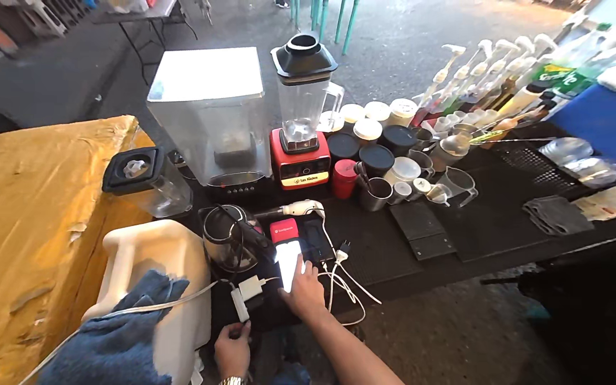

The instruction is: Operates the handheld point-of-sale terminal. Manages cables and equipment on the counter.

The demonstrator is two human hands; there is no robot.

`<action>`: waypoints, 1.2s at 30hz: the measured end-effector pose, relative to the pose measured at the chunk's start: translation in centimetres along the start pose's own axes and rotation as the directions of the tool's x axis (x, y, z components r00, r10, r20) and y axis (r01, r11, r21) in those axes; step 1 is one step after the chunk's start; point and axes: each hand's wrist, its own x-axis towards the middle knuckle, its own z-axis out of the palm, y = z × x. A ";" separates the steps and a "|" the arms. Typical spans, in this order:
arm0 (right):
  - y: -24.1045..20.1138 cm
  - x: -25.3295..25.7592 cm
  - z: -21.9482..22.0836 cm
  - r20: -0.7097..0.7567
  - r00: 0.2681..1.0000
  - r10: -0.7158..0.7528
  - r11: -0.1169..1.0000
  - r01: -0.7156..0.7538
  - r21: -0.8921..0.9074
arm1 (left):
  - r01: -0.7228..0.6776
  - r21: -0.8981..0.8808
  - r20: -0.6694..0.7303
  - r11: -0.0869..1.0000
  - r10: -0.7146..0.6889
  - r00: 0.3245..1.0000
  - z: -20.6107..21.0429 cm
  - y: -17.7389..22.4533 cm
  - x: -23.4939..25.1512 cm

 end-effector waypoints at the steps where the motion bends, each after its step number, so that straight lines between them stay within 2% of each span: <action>1: 0.0 -0.2 -0.2 0.034 0.999 0.000 1.000 0.000 0.001 | 0.015 -0.020 -0.004 1.000 -0.015 1.000 0.0 0.1 -0.2; 4: 0.5 -0.8 -2.5 0.089 0.996 -0.021 0.998 0.016 0.053 | 0.045 -0.039 0.012 0.998 -0.045 0.999 -0.2 0.1 -0.8; 6: 2.5 -0.1 -5.2 -0.070 0.997 -0.041 0.987 0.051 0.151 | 0.047 -0.030 0.055 0.998 -0.045 0.997 -0.6 0.0 -1.7; 8: 4.9 2.6 -8.4 -0.242 0.970 -0.024 0.973 0.078 0.216 | 0.043 -0.028 0.078 0.999 -0.041 0.996 -0.8 -0.7 -2.5; 11: 7.4 8.0 -11.9 -0.339 0.941 0.009 0.968 0.077 0.238 | 0.056 -0.074 0.102 0.996 -0.048 0.994 -0.4 -1.8 -3.0; 14: 8.8 9.7 -12.1 -0.228 0.973 -0.025 0.992 0.052 0.113 | 0.078 -0.051 0.211 0.996 -0.065 0.975 -0.1 -0.8 -3.5; 16: 9.8 8.5 -10.5 -0.180 0.980 -0.087 0.996 0.092 0.019 | 0.054 0.006 0.295 0.999 -0.053 0.954 -0.1 0.1 -3.9; 19: 11.1 6.2 -7.9 -0.052 0.988 -0.147 0.989 0.146 -0.028 | 0.015 0.063 0.375 0.998 -0.038 0.926 0.7 1.1 -4.5; 21: 10.8 5.8 -7.8 0.025 0.990 -0.138 0.990 0.137 0.030 | 0.000 0.085 0.438 0.996 -0.038 0.898 1.6 1.8 -4.8; 24: 10.8 6.6 -9.7 -0.017 0.992 -0.125 0.955 0.125 0.269 | -0.027 0.092 0.537 0.995 -0.027 0.843 3.8 3.3 -4.6; 26: 12.3 7.1 -11.0 -0.102 0.994 -0.038 0.900 0.079 0.428 | 0.000 0.044 0.566 0.999 -0.025 0.824 5.0 4.3 -4.3; 28: 14.9 6.9 -11.9 -0.145 0.984 0.103 0.870 -0.019 0.492 | 0.041 0.008 0.557 0.999 -0.039 0.829 5.6 5.2 -3.9; 30: 17.1 5.9 -11.6 -0.083 0.973 0.214 0.861 -0.148 0.487 | 0.087 -0.036 0.538 0.996 -0.054 0.841 5.8 5.4 -3.7; 32: 17.5 4.9 -9.7 0.030 0.967 0.251 0.852 -0.236 0.467 | 0.162 -0.145 0.514 0.976 -0.066 0.855 5.9 5.2 -3.7; 34: 16.0 4.6 -7.5 0.114 0.958 0.264 0.844 -0.287 0.453 | 0.186 -0.217 0.494 0.958 -0.057 0.868 6.1 4.9 -3.8; 36: 14.0 4.3 -6.1 0.153 0.948 0.278 0.849 -0.317 0.423 | 0.173 -0.214 0.490 0.961 -0.048 0.870 6.0 4.6 -4.0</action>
